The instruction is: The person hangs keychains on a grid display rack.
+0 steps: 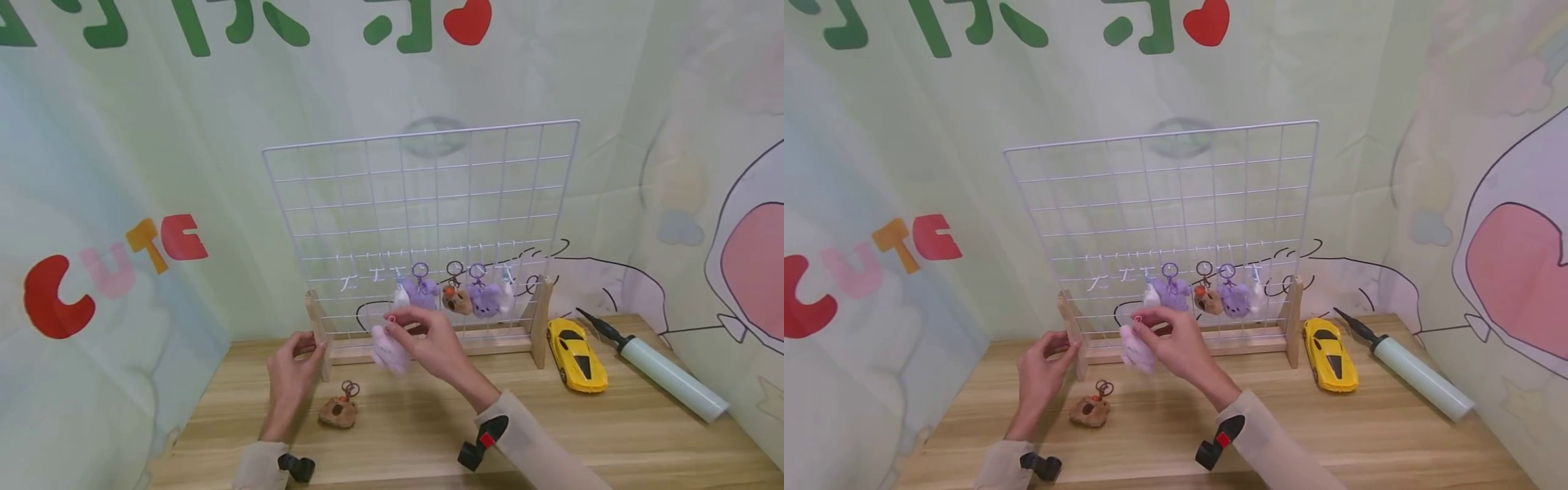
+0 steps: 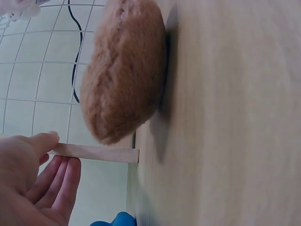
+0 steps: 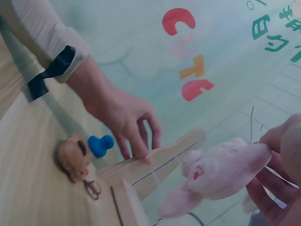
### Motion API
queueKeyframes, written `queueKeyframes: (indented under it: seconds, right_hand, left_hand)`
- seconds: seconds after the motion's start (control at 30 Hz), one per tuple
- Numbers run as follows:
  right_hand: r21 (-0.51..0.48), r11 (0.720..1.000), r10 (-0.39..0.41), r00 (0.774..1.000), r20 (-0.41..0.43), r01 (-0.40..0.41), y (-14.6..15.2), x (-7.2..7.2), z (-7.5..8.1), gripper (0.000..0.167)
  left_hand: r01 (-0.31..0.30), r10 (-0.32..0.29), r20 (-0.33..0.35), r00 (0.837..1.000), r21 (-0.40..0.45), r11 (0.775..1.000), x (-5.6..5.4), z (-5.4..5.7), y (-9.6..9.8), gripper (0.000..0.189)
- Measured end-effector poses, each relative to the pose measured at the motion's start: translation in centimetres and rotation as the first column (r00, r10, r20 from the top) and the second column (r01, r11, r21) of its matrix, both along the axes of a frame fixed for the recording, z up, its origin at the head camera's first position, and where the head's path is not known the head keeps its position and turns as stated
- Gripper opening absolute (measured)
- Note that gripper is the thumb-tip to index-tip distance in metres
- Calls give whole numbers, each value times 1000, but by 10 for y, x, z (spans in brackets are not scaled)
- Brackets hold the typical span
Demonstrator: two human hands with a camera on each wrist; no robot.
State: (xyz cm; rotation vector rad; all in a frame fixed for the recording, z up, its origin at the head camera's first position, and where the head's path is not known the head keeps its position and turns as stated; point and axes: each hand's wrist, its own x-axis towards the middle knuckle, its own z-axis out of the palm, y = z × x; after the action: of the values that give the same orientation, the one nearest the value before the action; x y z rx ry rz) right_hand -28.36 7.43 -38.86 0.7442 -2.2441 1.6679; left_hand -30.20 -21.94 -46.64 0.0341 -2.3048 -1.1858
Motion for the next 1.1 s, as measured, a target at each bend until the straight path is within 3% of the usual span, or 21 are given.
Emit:
queueKeyframes:
  seconds: [0.23,0.5,1.1]
  right_hand:
    - [-94,993,-69,997,-42,65,-8,-3,16,21]
    - [-211,971,-126,990,-58,111,-15,-4,24,18]
    - [-264,955,-169,979,-110,135,-38,-13,32,20]
  left_hand:
    - [-2,2,-11,1000,-5,1000,0,-1,-1,23]
    - [12,-12,-3,1000,24,1000,1,-2,2,25]
    - [-9,9,-4,1000,13,1000,2,0,1,24]
